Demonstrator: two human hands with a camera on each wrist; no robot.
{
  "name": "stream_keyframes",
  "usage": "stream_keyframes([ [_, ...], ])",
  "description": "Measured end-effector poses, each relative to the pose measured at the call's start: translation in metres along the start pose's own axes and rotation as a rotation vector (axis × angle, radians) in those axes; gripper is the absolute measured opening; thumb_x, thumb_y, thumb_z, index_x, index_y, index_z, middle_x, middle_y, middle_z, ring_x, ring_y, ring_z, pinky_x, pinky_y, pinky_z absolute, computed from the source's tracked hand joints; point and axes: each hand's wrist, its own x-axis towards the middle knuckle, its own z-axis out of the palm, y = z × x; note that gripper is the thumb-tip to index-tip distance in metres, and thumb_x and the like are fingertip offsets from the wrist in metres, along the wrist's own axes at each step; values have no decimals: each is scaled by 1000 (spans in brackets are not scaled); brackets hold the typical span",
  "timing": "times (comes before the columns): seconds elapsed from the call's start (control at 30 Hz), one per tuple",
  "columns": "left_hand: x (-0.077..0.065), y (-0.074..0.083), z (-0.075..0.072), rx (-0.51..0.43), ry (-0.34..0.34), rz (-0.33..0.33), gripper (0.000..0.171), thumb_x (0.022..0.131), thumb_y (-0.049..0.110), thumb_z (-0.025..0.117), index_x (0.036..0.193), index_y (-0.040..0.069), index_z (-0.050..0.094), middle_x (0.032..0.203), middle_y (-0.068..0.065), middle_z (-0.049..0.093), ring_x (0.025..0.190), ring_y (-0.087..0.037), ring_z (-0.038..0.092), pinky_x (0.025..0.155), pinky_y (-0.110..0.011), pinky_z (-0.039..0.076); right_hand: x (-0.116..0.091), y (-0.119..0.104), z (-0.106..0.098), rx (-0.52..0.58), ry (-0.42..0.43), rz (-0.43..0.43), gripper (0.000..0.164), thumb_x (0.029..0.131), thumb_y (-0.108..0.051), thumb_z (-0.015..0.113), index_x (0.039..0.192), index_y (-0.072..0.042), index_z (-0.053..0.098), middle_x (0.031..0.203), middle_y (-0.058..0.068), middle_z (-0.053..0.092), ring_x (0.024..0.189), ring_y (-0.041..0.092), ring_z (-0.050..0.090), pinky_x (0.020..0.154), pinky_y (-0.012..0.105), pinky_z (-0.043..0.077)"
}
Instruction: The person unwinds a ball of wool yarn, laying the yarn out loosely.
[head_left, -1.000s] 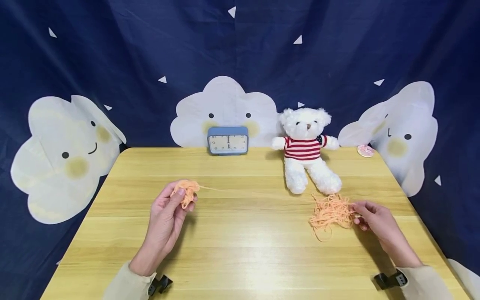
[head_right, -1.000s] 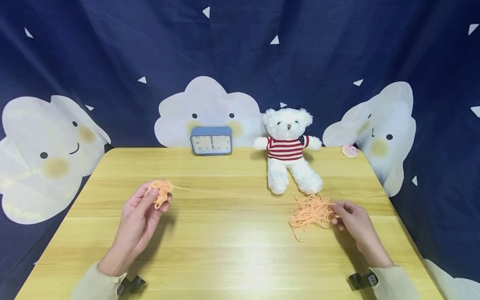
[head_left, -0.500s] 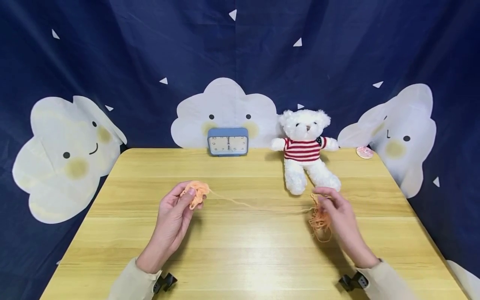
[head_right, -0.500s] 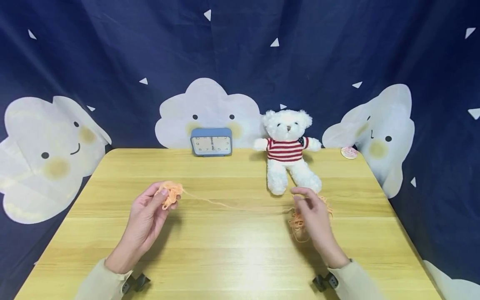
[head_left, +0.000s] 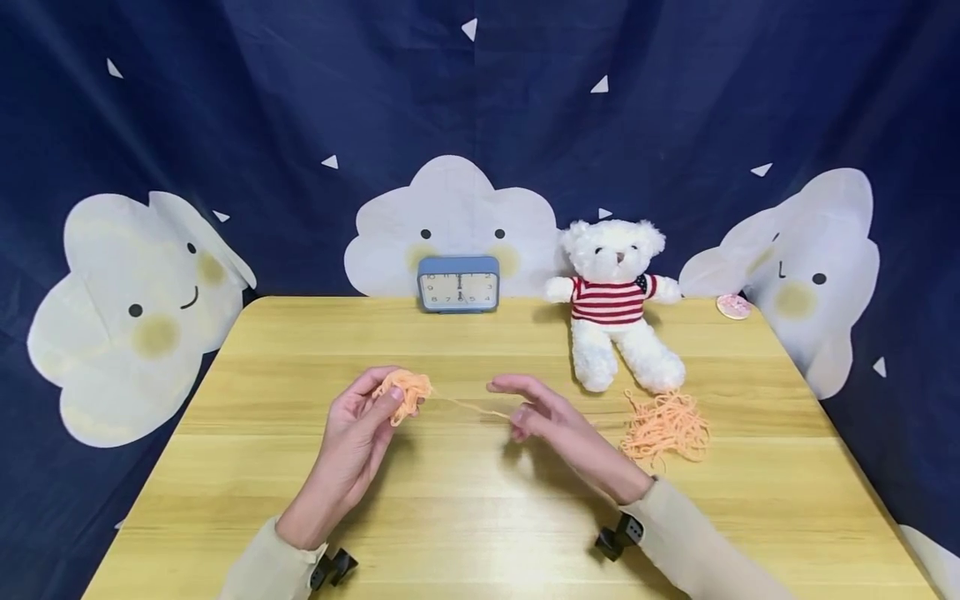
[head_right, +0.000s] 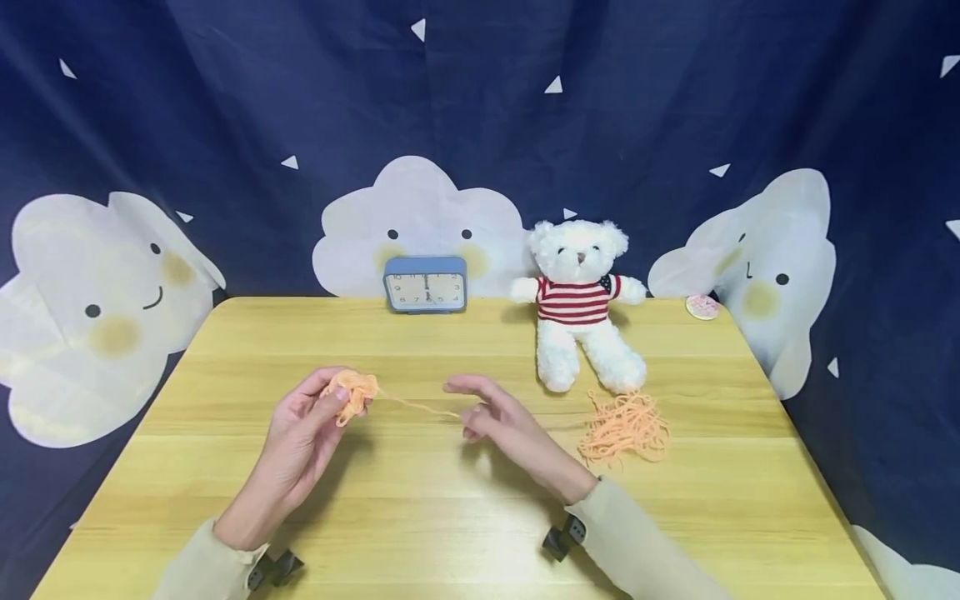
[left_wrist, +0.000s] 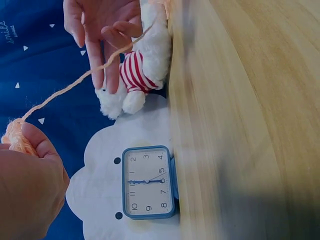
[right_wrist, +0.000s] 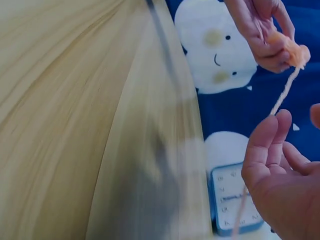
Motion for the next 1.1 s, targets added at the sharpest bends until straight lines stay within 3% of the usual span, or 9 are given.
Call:
stream_keyframes([
  [0.1, 0, -1, 0, -4, -5, -2, 22, 108, -7, 60, 125, 2, 70, 124, -12, 68, 106, -15, 70, 87, -25, 63, 3, 1, 5, 10, -54, 23, 56, 106, -7, 60, 159, 0, 47, 155, 21, 55, 104, 32, 65, 94, 37, 59],
  [0.23, 0, -1, -1, -5, -6, -4, 23, 108, -8, 61, 128, 0, 69, 125, -13, 68, 107, -15, 70, 88, -26, 63, -1, 1, 7, 38, -80, 79, 54, 106, -10, 67, 156, 1, 51, 134, 28, 64, 103, 31, 66, 91, 37, 60],
  [0.33, 0, -2, -3, -10, -10, -1, 27, 106, -10, 61, 131, -1, 68, 126, -12, 68, 108, -15, 70, 89, -25, 62, -7, -1, 4, 31, -56, 98, 46, 104, -12, 72, 147, 1, 61, 119, 27, 67, 100, 26, 67, 89, 34, 60],
  [0.43, -1, -1, -4, -12, -19, -4, 31, 105, -12, 61, 134, -2, 67, 124, -10, 68, 106, -14, 69, 86, -23, 62, -14, -4, -2, -22, -21, 81, 31, 105, -15, 72, 132, 2, 70, 107, 17, 70, 92, 21, 65, 84, 30, 60],
  [0.57, -1, 0, -6, -5, -36, -16, 35, 105, -11, 61, 139, -3, 63, 119, -8, 66, 101, -14, 65, 79, -20, 60, -26, -9, -15, -89, 54, 22, 22, 109, -15, 66, 117, 4, 72, 94, 8, 68, 84, 20, 64, 77, 29, 59],
  [0.73, -3, 0, -11, -4, -48, -9, 40, 105, -12, 59, 144, -4, 60, 117, -6, 69, 100, -13, 67, 81, -21, 60, -40, -16, -31, -78, 183, -70, 20, 111, -10, 62, 112, 8, 70, 89, 10, 66, 81, 15, 62, 75, 29, 59],
  [0.9, -3, -1, -15, -61, -81, 19, 39, 105, -14, 54, 141, -4, 61, 117, -8, 73, 101, -14, 71, 82, -24, 63, -49, -21, -43, 36, 280, -171, 18, 112, -2, 56, 106, 3, 73, 85, 1, 64, 78, 10, 59, 70, 23, 55],
  [1.1, -3, -1, -17, -117, -107, 13, 36, 106, -13, 54, 141, -5, 60, 119, -11, 68, 99, -19, 72, 78, -29, 65, -58, -29, -53, 192, 358, -255, 26, 113, 4, 51, 104, -3, 74, 85, 0, 64, 76, 10, 57, 68, 22, 52],
])
